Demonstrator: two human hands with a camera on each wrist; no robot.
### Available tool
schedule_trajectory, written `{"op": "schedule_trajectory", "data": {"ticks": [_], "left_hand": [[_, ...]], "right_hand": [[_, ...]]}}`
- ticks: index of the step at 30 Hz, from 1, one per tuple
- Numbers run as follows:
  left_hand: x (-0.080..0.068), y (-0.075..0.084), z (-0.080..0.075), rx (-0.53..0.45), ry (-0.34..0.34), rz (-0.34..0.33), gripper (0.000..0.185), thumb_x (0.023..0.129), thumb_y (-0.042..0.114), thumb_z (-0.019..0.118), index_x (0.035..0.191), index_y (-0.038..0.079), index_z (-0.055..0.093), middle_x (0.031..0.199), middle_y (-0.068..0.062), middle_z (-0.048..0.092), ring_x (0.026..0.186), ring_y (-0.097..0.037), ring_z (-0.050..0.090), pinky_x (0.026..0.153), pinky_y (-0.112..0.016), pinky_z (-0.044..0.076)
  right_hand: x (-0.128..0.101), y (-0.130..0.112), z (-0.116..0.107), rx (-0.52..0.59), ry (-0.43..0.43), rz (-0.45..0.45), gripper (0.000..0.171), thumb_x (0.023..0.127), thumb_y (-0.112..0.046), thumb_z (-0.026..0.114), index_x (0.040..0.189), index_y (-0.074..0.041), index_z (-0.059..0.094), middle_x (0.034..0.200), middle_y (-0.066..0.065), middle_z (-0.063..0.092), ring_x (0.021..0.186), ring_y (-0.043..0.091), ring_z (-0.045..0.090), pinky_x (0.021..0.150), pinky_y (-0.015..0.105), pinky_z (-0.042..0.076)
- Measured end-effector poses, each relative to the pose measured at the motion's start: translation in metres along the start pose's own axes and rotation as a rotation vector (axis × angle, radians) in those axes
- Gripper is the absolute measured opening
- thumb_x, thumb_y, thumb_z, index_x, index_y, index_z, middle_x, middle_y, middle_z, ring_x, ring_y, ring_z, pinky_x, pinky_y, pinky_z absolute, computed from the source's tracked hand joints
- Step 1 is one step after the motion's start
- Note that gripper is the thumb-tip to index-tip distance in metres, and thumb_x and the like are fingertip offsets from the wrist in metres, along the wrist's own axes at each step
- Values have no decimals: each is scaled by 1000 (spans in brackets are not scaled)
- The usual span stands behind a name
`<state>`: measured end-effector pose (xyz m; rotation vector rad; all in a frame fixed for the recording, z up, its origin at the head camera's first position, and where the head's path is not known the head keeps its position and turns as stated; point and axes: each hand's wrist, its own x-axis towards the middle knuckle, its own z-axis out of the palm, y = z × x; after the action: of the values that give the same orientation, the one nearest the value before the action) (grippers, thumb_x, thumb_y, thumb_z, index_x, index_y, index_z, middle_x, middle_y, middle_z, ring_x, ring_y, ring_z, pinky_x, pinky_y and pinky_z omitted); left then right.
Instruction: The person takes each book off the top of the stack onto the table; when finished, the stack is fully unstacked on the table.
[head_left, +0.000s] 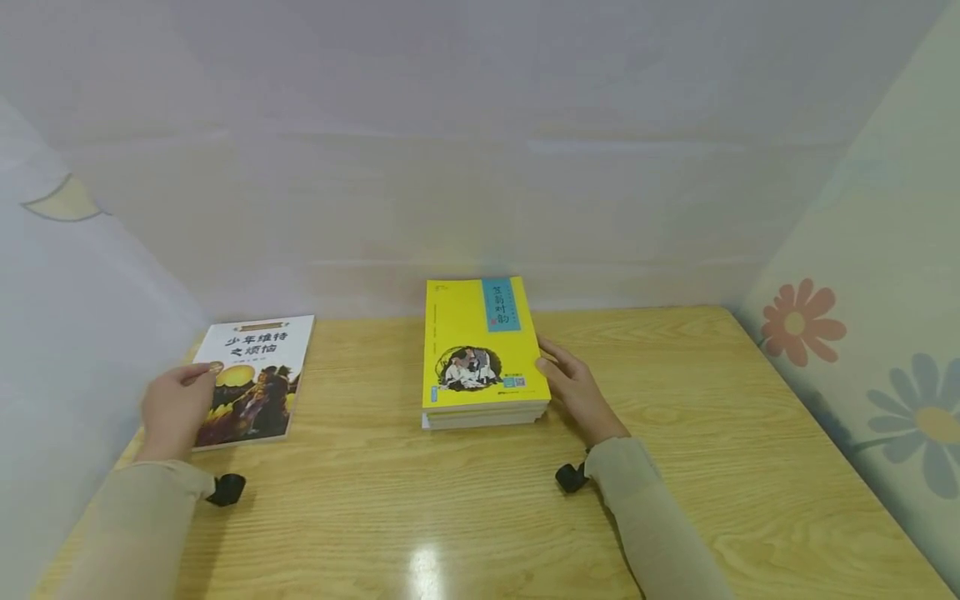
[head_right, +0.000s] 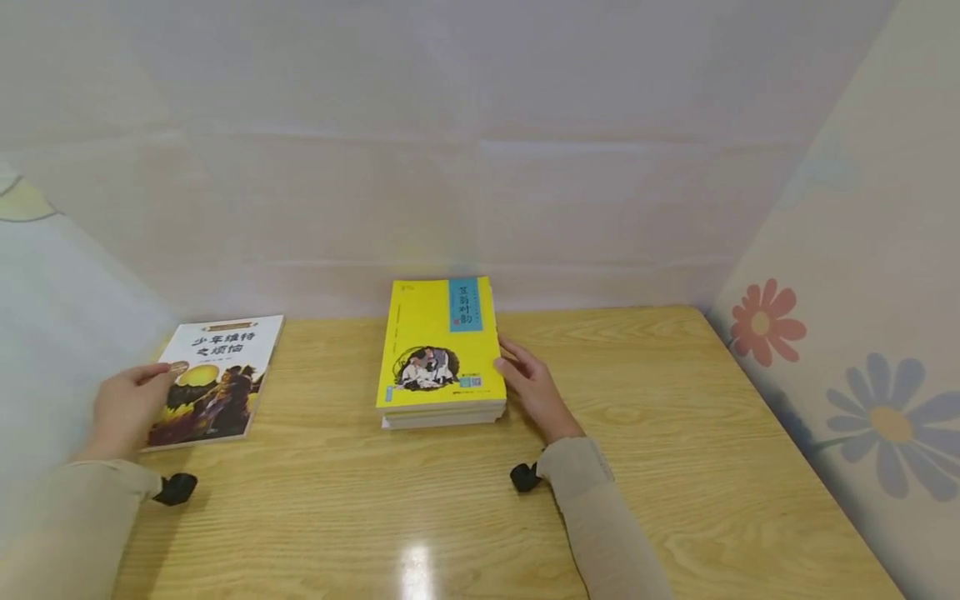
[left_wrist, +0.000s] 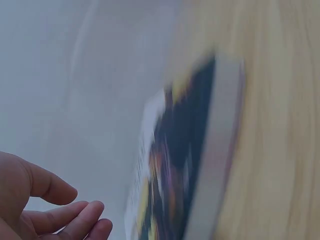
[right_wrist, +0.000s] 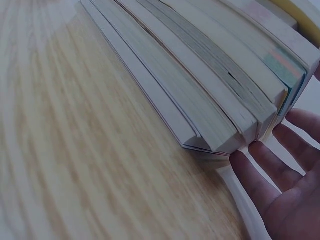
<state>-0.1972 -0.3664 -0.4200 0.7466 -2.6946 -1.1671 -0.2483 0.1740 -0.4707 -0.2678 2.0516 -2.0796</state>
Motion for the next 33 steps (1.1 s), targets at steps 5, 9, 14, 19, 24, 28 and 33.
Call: {"op": "schedule_trajectory", "data": {"ticks": [5,9,14,19,24,28,33], "left_hand": [[-19,48,40,-38,-43,209,53,107,33,42,144,-4,52,134,-31,58,107,-41,60,74,-40,51],[-38,87,70,-109,-123,320,46,108,26,44,143,-4,53,135,-28,59,120,-42,58,94,-53,51],[-55,125,106,-234,-256,347,42,108,19,47,145,-1,51,140,-22,57,129,-37,54,107,-51,45],[-64,145,132,-447,-399,256,42,106,18,50,143,-2,53,142,-22,56,127,-35,56,106,-48,48],[-66,146,145,-620,-548,126,45,106,18,50,145,-5,50,146,-22,51,129,-33,54,108,-43,47],[-68,145,148,-656,-597,102,46,106,19,49,145,-5,49,146,-21,51,129,-31,54,108,-38,48],[-69,148,148,-711,-638,65,46,107,20,49,145,-5,49,146,-20,52,131,-30,53,107,-37,48]], "right_hand": [[-1,3,-1,2,1,-7,61,98,-50,62,154,-32,43,152,-1,49,128,23,59,110,43,45],[-2,5,-3,-11,13,5,61,98,-52,62,153,-35,43,153,-3,47,129,21,57,112,44,42],[-1,4,-3,-29,20,-7,59,98,-52,61,153,-36,44,153,-5,47,130,20,56,112,46,42],[0,2,-1,-17,2,-11,59,99,-51,61,153,-35,45,151,-4,49,128,22,59,110,43,45],[0,6,0,-11,2,-4,60,99,-51,61,153,-33,45,156,-4,43,130,22,57,110,43,45],[1,7,0,-11,13,1,60,98,-52,62,152,-34,45,157,-5,42,132,21,55,111,44,44],[1,6,-1,-21,21,-12,62,97,-53,62,153,-34,45,158,-7,39,135,18,52,111,43,44]]}}
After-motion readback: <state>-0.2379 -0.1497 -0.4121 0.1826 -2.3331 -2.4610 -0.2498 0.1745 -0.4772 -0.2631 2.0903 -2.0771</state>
